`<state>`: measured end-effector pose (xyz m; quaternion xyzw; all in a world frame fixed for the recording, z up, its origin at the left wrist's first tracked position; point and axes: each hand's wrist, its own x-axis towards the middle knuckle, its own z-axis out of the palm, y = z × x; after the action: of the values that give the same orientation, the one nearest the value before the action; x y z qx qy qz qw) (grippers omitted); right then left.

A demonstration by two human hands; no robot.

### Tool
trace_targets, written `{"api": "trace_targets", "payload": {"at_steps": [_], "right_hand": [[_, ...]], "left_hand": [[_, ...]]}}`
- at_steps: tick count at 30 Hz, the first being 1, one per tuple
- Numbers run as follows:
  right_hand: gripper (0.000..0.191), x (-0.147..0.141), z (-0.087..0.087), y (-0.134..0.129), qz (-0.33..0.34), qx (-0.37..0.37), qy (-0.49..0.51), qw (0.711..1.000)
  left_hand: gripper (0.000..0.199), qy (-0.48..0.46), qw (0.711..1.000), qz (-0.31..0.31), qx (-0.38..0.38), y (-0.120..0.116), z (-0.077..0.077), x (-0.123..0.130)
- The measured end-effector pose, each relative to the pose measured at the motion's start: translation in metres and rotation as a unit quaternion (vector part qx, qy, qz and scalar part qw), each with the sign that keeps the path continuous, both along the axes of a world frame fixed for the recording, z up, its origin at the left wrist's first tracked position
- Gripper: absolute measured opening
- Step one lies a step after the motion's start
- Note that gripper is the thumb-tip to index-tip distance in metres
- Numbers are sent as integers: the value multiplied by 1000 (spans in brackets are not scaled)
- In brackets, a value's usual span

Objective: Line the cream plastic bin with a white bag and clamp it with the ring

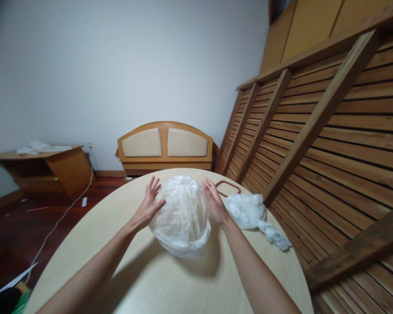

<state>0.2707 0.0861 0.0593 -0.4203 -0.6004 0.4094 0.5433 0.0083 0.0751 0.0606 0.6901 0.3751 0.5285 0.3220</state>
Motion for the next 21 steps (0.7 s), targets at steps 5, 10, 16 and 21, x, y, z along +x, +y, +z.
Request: {"api": "trace_targets", "payload": {"at_steps": [5, 10, 16, 21], "right_hand": [[110, -14, -28, -30, 79, 61, -46, 994], [114, -31, -50, -34, 67, 57, -18, 996], [80, -35, -61, -38, 90, 16, -16, 996], [87, -24, -64, -44, 130, 6, -41, 991]], "left_hand": [[125, -14, 996, -71, -48, -20, -26, 4], [119, -32, 995, -79, -60, -29, -44, 15], [101, -19, 995, -79, -54, -35, -67, 20], [122, -9, 992, -94, -86, -41, -70, 9]]}}
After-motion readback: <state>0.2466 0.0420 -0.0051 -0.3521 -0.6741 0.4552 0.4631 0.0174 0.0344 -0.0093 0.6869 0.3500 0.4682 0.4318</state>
